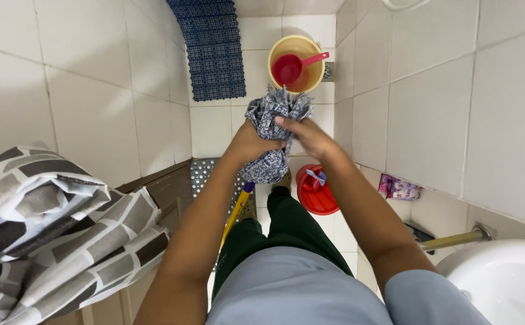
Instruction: Mopping the tiled floor of a bathroom and wringing out the mop head.
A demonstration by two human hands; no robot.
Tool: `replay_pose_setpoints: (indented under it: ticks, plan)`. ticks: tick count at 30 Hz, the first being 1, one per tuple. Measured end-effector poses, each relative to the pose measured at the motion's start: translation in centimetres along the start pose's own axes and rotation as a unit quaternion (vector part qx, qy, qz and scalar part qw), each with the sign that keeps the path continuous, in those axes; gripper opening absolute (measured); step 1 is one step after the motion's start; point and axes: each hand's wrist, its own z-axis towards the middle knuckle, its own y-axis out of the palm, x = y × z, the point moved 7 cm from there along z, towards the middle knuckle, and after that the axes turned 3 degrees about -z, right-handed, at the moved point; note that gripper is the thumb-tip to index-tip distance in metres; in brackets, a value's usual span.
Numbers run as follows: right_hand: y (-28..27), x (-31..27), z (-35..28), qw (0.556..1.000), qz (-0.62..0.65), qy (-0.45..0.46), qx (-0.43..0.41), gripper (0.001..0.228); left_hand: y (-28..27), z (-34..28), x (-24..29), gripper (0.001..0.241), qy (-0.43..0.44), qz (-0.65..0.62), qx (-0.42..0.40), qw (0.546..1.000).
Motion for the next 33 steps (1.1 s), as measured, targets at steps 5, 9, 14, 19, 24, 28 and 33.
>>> replay_pose_setpoints:
  ticks: [5,9,14,19,24,28,33]
  plan:
    - [-1.2,-4.1,0.2,0.992,0.09,0.023,0.087,0.088,-0.6,-0.1,-0.4,0.09,0.007,-0.019,0.071,0.997]
    - [3.2,-7.1,-0.9,0.998,-0.028,-0.058,0.009,0.091,0.6,-0.3,0.5,0.088,-0.011,-0.009,0.029,0.999]
    - [7.0,-8.6,-1.3,0.955,-0.267,-0.105,-0.081,0.041,1.7,-0.9,0.2,0.069,-0.035,-0.083,-0.019,0.996]
    - [6.9,-9.1,-2.3,0.946,-0.267,-0.183,0.037,0.022,1.7,-1.5,0.2,0.09,0.006,0.041,0.094,0.995]
    - [6.9,-8.3,-3.5,0.952,-0.19,-0.213,0.108,0.015,1.2,-2.9,-0.4,0.118,0.04,0.078,0.185,0.979]
    - [6.3,-7.6,-4.0,0.952,-0.136,-0.227,0.156,0.012,0.7,-4.4,4.0,0.153,0.161,0.028,0.19,0.968]
    - [5.6,-7.1,-3.6,0.945,-0.15,-0.241,0.16,0.01,2.0,-4.3,3.8,0.127,0.033,0.092,0.108,0.989]
